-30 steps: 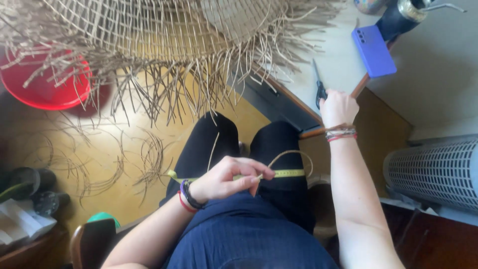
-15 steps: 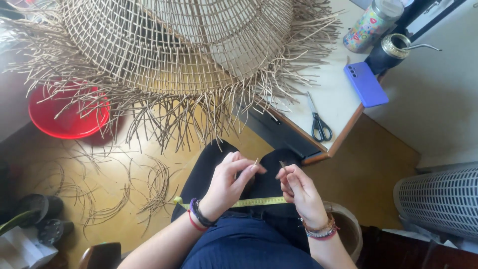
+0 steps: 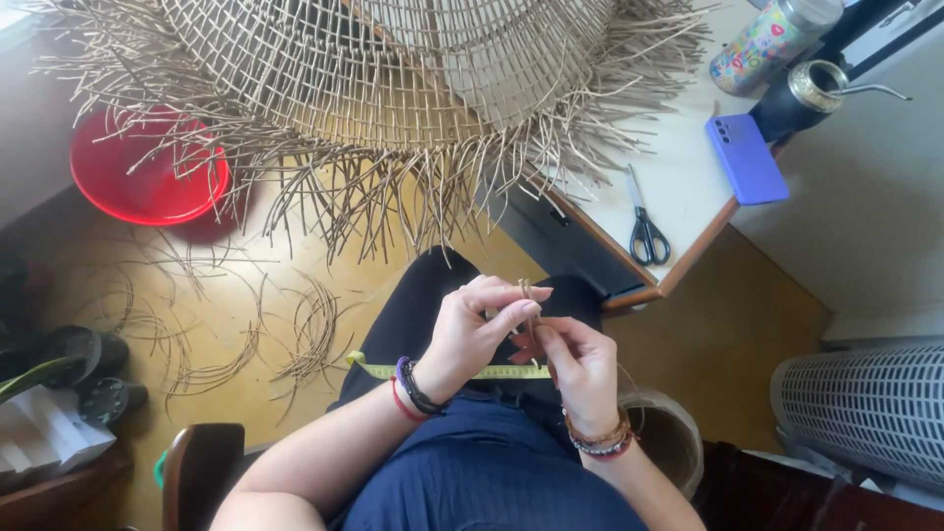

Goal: Cutting bundles of straw strips to length using scissors and a tape measure on the floor.

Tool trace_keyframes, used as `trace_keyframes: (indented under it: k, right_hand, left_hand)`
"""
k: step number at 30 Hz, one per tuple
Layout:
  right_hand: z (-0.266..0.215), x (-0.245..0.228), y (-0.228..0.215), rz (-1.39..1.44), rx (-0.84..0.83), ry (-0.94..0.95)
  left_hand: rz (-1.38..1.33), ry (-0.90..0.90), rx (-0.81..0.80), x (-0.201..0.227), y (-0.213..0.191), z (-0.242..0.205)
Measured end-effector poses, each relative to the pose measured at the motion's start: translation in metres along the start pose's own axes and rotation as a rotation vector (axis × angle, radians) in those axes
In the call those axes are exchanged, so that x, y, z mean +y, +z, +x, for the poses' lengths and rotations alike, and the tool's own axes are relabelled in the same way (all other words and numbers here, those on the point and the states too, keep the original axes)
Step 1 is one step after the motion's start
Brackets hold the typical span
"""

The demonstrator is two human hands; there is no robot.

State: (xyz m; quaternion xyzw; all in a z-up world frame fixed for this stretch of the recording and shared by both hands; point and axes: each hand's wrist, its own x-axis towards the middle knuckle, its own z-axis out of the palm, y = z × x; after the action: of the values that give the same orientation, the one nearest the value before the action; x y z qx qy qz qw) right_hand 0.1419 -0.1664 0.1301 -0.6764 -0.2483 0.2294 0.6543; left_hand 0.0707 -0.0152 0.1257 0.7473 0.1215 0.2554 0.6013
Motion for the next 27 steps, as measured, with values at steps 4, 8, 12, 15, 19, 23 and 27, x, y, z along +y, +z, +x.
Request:
trace_keyframes:
  k: [4, 8, 12, 15, 19, 23, 27]
  right_hand:
    - [-0.001, 0.002, 0.001, -0.021, -0.029, 0.006]
    - [-0.003, 0.014, -0.002, 0.107, -0.031, 0.059]
    - [0.003, 0.024, 0.0, 0.127, -0.011, -0.058]
    - [0.004, 0.022, -0.005, -0.015, -0.057, -0.052]
    - [0.006, 0.031, -0.024, -0.131, -0.076, -0.047]
    - [0.002, 0.042, -0.057, -0.23, -0.089, -0.018]
    - [-0.002, 0.05, -0.091, -0.267, -0.187, 0.071]
  left_hand:
    - [0.009, -0.007, 0.018, 0.003, 0.001, -0.001]
    - [0.062, 0.039, 0.023, 0.0, 0.001, -0.002]
    - [-0.057, 0.028, 0.102, 0.006, 0.0, -0.001]
    - [-0.092, 0.012, 0.217, -0.004, -0.005, 0.006]
    - [-0.203, -0.005, 0.396, -0.002, -0.037, 0.023]
    - [-0.327, -0.069, 0.623, -0.02, -0.078, 0.029]
    - [-0.268, -0.054, 0.715, -0.031, -0.111, 0.018]
